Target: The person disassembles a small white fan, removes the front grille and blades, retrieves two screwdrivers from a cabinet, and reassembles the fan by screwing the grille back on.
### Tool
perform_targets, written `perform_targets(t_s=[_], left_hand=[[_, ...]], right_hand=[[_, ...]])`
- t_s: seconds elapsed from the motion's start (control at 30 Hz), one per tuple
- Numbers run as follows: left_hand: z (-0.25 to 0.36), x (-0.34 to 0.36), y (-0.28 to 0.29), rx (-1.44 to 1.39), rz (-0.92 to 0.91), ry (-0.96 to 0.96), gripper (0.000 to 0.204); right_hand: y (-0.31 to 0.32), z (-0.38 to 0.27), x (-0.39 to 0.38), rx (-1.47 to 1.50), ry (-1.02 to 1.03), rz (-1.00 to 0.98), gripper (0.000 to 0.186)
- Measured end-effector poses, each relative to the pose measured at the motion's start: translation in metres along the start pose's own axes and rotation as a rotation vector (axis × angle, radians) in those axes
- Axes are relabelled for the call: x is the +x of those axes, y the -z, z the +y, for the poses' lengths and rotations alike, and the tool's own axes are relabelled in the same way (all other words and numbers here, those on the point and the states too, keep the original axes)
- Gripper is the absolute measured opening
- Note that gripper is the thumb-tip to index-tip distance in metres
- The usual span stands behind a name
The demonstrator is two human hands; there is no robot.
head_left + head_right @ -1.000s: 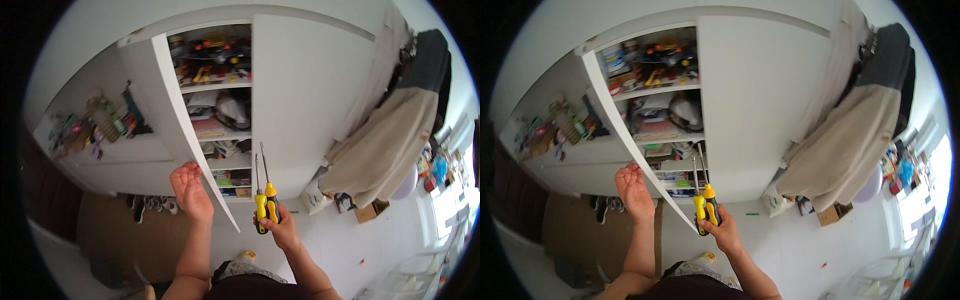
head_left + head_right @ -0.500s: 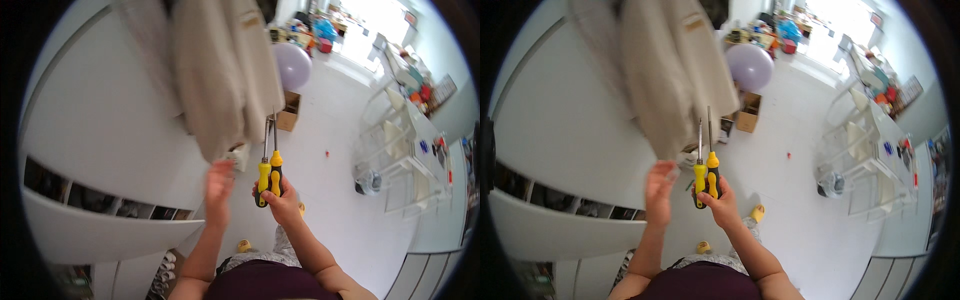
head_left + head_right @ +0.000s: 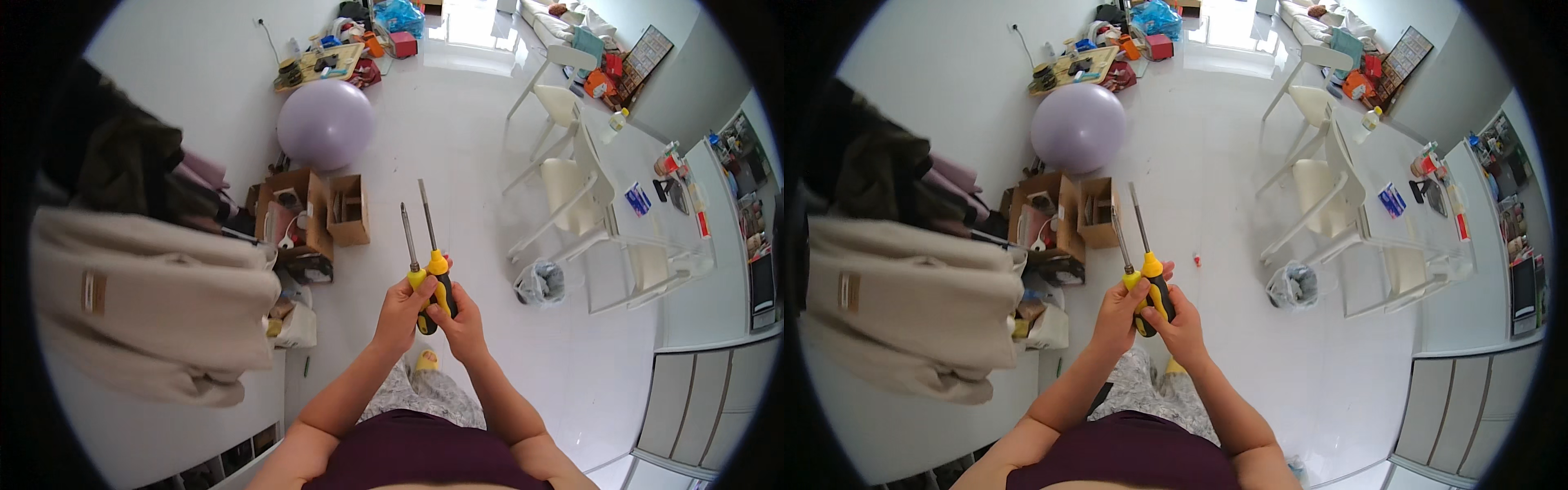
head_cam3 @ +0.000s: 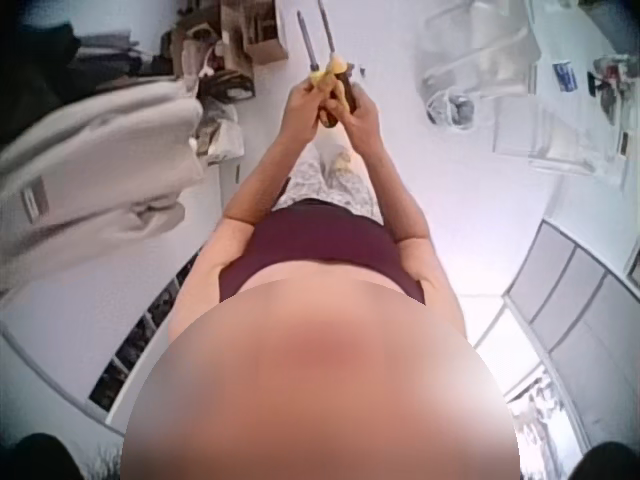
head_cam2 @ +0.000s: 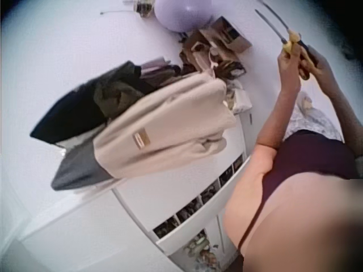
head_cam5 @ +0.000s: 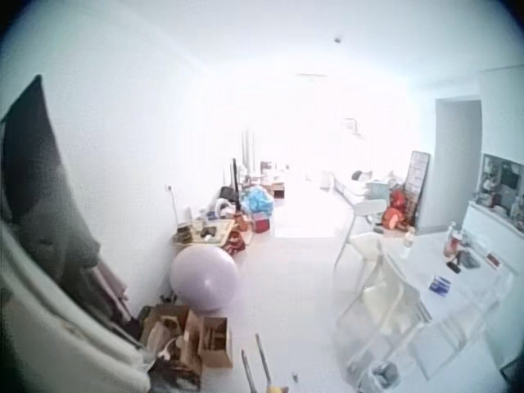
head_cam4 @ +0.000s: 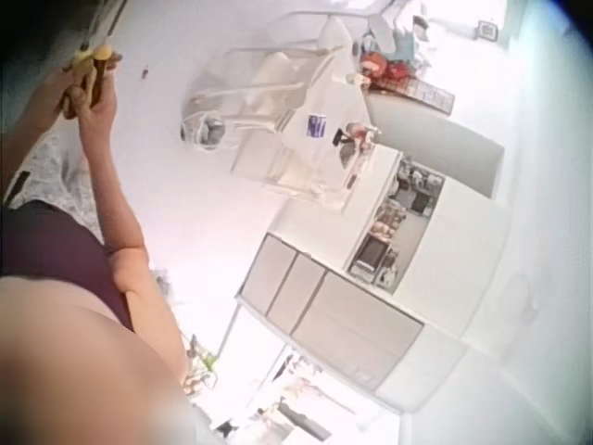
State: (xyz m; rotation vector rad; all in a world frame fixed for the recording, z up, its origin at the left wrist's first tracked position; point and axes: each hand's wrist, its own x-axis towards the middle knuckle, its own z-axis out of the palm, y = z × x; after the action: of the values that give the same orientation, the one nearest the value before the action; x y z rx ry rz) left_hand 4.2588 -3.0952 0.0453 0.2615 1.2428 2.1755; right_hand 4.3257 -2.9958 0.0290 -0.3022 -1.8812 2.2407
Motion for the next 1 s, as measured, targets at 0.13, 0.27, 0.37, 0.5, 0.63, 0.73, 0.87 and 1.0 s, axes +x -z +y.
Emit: perform_targets(t_s=[0.13, 0.27, 0.37, 0.5, 0.63, 0.73, 0.87, 1.0], left_hand=[[0.002, 0.110, 0.003, 0.003, -0.019, 0.072, 0.042], [0.009, 0.237, 0.008, -0.070, -0.097, 0.109, 0.045], [0.020, 0.349, 0.015, -0.116, -0.161, 0.180, 0.051], [0.051, 0.493, 0.006, -0.170, -0.244, 0.254, 0.063], [0.080, 0.626, -0.019, -0.230, -0.240, 0.307, 0.060], [0.081, 0.730, -0.030, -0.233, -0.270, 0.318, 0.057], [0.074, 0.868, -0.043, -0.195, -0.281, 0.300, 0.055], [0.075, 1.026, -0.062, -0.345, -0.148, 0.306, 0.050]], right_hand=[[0.036, 0.005, 0.094, 0.136, -0.037, 0.052, 0.031], [0.075, 0.005, 0.215, 0.244, -0.087, 0.094, 0.032], [0.104, 0.005, 0.317, 0.158, -0.092, 0.155, 0.033], [0.141, -0.027, 0.447, 0.172, -0.086, 0.207, 0.034], [0.179, -0.049, 0.570, 0.148, -0.058, 0.324, 0.031], [0.221, -0.050, 0.662, 0.063, -0.030, 0.392, 0.031], [0.283, -0.050, 0.789, -0.080, 0.003, 0.456, 0.031], [0.347, -0.061, 0.945, -0.365, 0.113, 0.477, 0.036]])
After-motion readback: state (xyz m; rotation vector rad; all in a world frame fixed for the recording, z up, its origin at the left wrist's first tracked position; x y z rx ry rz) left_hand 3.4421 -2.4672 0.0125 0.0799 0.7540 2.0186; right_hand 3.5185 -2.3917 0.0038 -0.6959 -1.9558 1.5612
